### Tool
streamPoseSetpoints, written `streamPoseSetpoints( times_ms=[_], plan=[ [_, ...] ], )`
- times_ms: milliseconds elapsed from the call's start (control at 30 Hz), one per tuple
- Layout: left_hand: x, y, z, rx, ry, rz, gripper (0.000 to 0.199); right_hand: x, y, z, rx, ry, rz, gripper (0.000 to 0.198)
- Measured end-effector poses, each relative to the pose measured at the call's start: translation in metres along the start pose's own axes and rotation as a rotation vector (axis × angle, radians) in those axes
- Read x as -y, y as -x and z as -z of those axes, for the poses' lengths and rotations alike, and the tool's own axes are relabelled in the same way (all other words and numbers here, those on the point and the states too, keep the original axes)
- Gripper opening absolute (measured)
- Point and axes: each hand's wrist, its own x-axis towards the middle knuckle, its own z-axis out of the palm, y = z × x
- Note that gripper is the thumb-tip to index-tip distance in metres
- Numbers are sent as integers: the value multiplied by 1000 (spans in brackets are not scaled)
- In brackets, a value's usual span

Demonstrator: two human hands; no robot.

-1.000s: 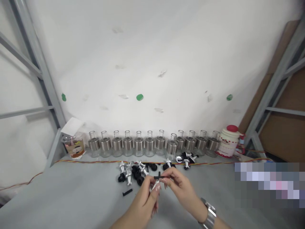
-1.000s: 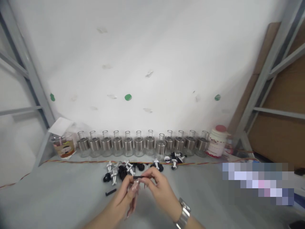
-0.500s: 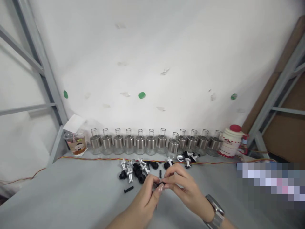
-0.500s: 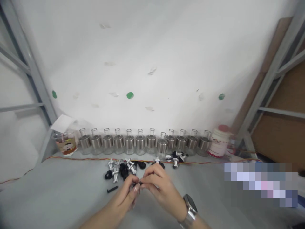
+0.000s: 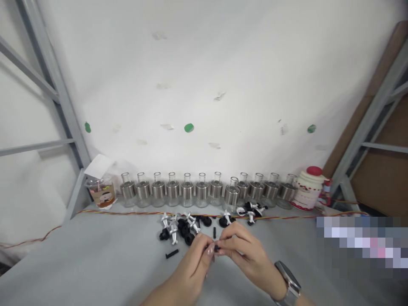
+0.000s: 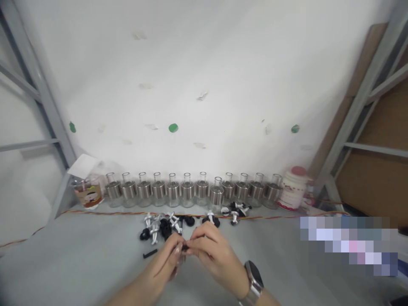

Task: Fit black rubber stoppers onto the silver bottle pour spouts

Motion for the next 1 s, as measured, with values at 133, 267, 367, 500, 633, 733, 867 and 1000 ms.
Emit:
streamPoseSetpoints(
  times_ms=[133, 267, 367, 500, 633, 733, 867, 1000],
  plan=[
    [4, -2, -4, -35, 134, 56, 35, 2, 0, -2, -30, 14, 6, 18],
    [9, -5, -6, -14, 256, 115, 41, 2, 2, -4, -74, 14, -3, 17],
    [11, -6, -6, -11, 301, 128, 43, 1, 5, -6, -81, -3, -12, 17],
    [10, -7, -5, -37, 289, 149, 45, -1, 8, -7, -86, -11, -25, 19],
    [4, -5, -4, -44, 268, 142, 42, -2, 8, -6, -74, -1, -7, 20],
    [0, -3, -5, -71, 233, 134, 40, -2, 8, -5, -56, 1, -9, 20],
    [0, -3, -7, -121, 222, 162, 39, -3, 7, -5, -30, 2, -28, 20],
    [2, -3, -7, -134, 203, 151, 40, -5, 7, -6, -13, -5, -60, 18]
  ],
)
